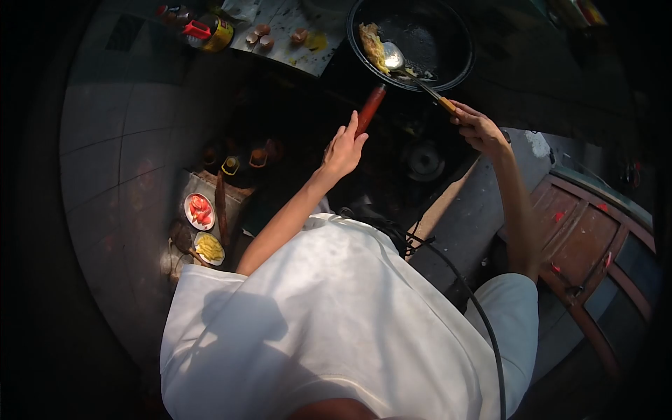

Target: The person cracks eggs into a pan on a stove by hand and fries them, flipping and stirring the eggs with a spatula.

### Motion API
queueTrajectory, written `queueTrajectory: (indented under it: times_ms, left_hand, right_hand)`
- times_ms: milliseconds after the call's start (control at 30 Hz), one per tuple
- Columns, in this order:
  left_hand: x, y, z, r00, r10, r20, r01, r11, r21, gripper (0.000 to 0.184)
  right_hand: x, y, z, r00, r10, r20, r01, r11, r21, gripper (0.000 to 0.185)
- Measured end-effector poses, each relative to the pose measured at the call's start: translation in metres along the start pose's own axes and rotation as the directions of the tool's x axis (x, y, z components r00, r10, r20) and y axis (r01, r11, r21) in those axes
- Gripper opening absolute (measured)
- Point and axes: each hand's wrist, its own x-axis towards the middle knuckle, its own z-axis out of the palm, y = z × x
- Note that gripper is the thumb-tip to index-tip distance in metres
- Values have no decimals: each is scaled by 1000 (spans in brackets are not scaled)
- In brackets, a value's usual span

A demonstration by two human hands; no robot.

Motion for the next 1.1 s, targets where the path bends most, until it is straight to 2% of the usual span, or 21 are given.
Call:
queueTrajectory:
  times_ms: [67,133,400,467,533,567,600,667,700,767,833,933,1000,1033,1100]
  left_hand:
    - [1,0,0,1000,0,4,0,1000,-1,61]
    - [1,-1,0,1000,-3,9,3,1000,-4,61]
    - [1,-1,-1,1000,-3,15,3,1000,0,62]
    - [1,0,-1,1000,0,12,0,1000,0,62]
    - [0,-1,-2,1000,1,20,-1,1000,10,62]
    - [-3,-1,-2,1000,-5,20,4,1000,11,62]
    - [-1,0,-3,1000,-10,24,10,1000,10,62]
    - [1,1,-2,999,-12,31,12,1000,6,62]
    - [2,-1,-2,1000,-7,25,7,1000,0,61]
    - [-1,-4,0,1000,-6,20,6,1000,-8,61]
    - [-1,-14,7,996,48,-79,-59,987,-147,60]
    - [-3,-27,8,998,32,-63,-47,965,-259,59]
    - [-5,-21,1,1000,-12,-20,6,962,-271,57]
    - [-7,-19,0,999,-33,1,32,960,-278,56]
    - [-11,-18,0,999,-44,5,44,960,-276,55]
  right_hand:
    - [2,8,4,1000,-20,-22,20,1000,4,45]
    - [-2,15,8,990,-102,-99,106,993,42,45]
    - [-17,6,5,940,-207,-273,191,978,-85,48]
    - [-19,3,9,941,-243,-236,226,969,-94,48]
    - [-29,-8,35,882,-347,-318,249,918,-310,46]
    - [-36,-16,47,864,-342,-369,193,903,-385,45]
    - [-29,-12,43,863,-347,-367,197,901,-387,45]
    - [-11,6,29,731,-592,-340,256,699,-667,45]
    - [-11,5,30,730,-578,-365,186,681,-708,44]
    - [-14,8,25,735,-554,-391,182,716,-674,44]
    - [-13,9,19,737,-535,-413,184,746,-640,45]
    - [-12,12,19,734,-539,-414,174,738,-652,44]
    - [-10,8,28,696,-603,-389,25,562,-826,43]
    - [-9,5,32,695,-604,-390,24,562,-827,43]
    - [-4,0,39,686,-624,-374,-92,435,-896,43]
